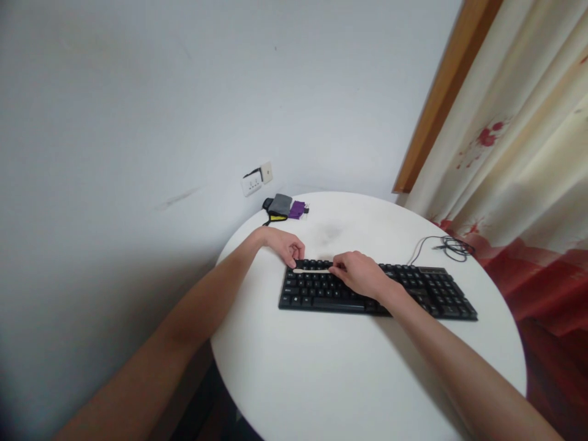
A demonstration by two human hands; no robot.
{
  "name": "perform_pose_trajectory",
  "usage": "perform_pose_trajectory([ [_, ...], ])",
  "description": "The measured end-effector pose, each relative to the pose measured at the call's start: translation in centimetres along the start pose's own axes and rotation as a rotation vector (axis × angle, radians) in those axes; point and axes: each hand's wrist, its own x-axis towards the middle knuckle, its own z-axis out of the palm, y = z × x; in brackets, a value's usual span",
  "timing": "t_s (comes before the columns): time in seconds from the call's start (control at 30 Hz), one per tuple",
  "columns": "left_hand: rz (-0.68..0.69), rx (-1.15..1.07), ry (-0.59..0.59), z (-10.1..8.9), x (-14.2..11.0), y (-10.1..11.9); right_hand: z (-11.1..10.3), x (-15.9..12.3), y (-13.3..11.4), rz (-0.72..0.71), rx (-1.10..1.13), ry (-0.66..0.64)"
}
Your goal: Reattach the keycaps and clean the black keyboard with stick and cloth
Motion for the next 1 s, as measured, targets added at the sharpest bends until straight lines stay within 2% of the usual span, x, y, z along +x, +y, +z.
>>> perform_pose_trajectory([
  [0.33, 0.019, -0.012, -0.005, -0.2, 0.2, -0.9, -0.3, -0.3, 0.8, 0.0, -0.03, -0.008],
  [0.57, -0.054, -0.051, 0.001, 0.2, 0.5, -0.2, 0.1, -0.2, -0.3, 0.014, -0.051, 0.038],
  [1.0, -0.117, 0.135, 0.056, 0.7, 0.8, 1.4, 0.2, -0.4, -0.5, 0.023, -0.099, 0.034],
])
